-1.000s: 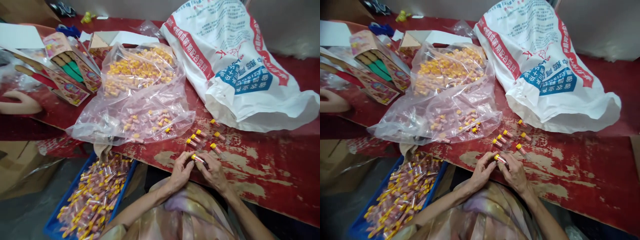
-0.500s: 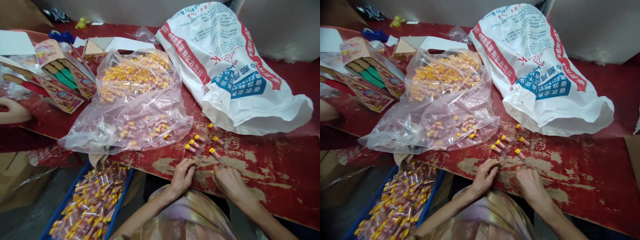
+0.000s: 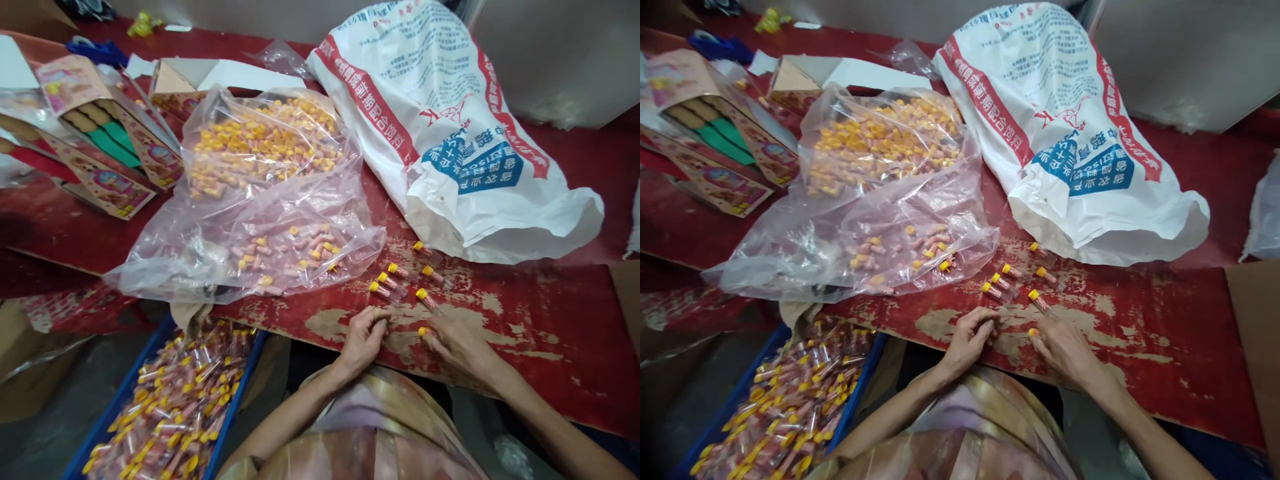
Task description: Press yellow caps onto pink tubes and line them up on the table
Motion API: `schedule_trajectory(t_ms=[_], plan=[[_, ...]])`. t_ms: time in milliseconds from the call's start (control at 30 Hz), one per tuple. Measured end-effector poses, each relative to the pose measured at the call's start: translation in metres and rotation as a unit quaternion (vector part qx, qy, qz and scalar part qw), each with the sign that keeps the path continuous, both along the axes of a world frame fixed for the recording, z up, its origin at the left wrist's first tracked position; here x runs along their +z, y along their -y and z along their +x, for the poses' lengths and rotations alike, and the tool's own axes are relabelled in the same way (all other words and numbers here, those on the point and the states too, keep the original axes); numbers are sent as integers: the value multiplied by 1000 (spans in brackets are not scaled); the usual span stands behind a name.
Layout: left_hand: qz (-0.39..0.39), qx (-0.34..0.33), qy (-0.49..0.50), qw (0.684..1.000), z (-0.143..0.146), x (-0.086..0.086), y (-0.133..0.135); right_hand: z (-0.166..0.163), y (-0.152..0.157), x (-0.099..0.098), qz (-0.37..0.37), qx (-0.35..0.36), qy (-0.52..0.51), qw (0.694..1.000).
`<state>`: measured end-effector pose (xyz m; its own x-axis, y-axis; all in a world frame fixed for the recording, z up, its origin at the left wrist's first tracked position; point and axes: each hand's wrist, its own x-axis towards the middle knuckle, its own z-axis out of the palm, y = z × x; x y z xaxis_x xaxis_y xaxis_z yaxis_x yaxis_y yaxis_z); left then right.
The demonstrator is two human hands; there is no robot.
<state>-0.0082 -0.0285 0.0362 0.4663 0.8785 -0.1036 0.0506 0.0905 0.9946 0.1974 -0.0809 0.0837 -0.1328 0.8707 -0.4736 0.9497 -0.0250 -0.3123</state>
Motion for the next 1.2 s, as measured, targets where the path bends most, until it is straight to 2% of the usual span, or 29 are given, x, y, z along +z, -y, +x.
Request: schedule_trajectory(t_ms=[67, 167, 267, 333, 467, 567, 633, 733, 800, 900, 1000, 1200], plan=[[-15, 14, 41, 999, -6, 0, 2, -1, 4, -5, 68, -47, -140, 987], [45, 26, 42, 998, -15, 3, 4, -21, 10, -16, 134, -154, -292, 934], [85, 22, 24, 996, -20, 7, 4, -48, 15, -29, 125, -250, -416, 866], [90, 10, 34, 995, -21, 9, 3, -60, 16, -37, 123, -282, -474, 825], [73, -21, 52, 996, -17, 12, 4, -66, 12, -43, 120, -309, -521, 787], [7, -8, 59, 998, -13, 13, 5, -70, 9, -39, 128, -319, -508, 789], [-72, 13, 80, 994, -10, 13, 5, -76, 8, -35, 162, -310, -456, 819], [-165, 32, 118, 979, -8, 12, 4, -84, 6, -32, 275, -251, -341, 863], [-182, 38, 132, 974, -8, 10, 4, -84, 5, -33, 357, -204, -283, 867], [-198, 42, 147, 968, -7, 5, 5, -80, 3, -35, 418, -159, -228, 865], [-215, 35, 154, 964, -7, 1, 6, -77, 2, -37, 427, -137, -208, 869], [-221, 24, 159, 962, -6, 6, 4, -70, 3, -36, 382, -62, -255, 886]])
